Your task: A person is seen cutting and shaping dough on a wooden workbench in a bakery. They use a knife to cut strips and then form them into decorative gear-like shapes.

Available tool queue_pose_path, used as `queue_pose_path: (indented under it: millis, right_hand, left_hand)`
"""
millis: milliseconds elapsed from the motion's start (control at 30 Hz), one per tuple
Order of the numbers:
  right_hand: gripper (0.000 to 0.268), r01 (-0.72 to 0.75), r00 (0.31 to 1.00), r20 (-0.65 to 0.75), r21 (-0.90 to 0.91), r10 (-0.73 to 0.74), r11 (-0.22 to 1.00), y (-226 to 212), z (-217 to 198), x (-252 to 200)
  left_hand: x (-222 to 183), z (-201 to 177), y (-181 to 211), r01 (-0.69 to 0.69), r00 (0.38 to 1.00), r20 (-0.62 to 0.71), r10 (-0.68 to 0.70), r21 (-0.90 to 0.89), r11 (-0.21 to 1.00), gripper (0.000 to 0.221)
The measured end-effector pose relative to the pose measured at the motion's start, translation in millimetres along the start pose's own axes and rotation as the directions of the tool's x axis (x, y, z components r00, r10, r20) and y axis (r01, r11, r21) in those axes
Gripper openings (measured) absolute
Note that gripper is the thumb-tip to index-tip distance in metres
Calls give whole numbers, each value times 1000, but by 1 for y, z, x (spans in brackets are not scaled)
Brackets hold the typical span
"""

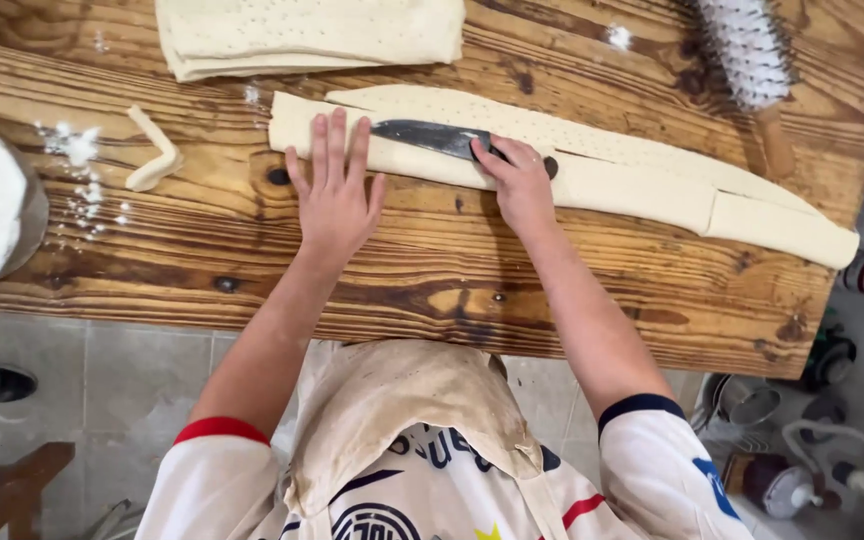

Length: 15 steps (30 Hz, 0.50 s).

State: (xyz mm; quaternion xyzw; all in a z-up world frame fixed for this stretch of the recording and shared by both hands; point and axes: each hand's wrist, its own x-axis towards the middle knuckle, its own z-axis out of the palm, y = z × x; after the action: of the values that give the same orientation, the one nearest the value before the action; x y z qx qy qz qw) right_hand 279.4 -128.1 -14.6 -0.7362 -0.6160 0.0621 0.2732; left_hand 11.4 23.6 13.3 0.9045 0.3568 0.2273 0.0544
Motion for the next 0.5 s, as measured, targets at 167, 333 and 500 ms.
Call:
queue_pose_path:
  millis: [167, 333, 500]
  right_hand:
    - [31, 88, 996, 50, -189, -80, 978, 2, -2, -3]
    - [45, -24, 981, 182, -235, 69, 972, -43, -32, 3]
    - [40, -507, 788, 386, -35, 480, 861, -180, -52, 32]
  left_hand:
    - [6, -8, -3, 86, 933, 355, -48, -93, 992, 61]
    - [9, 8, -17, 171, 936, 336, -106, -172, 970, 55]
    - [15, 13, -75, 338, 941, 61, -334, -268, 902, 46]
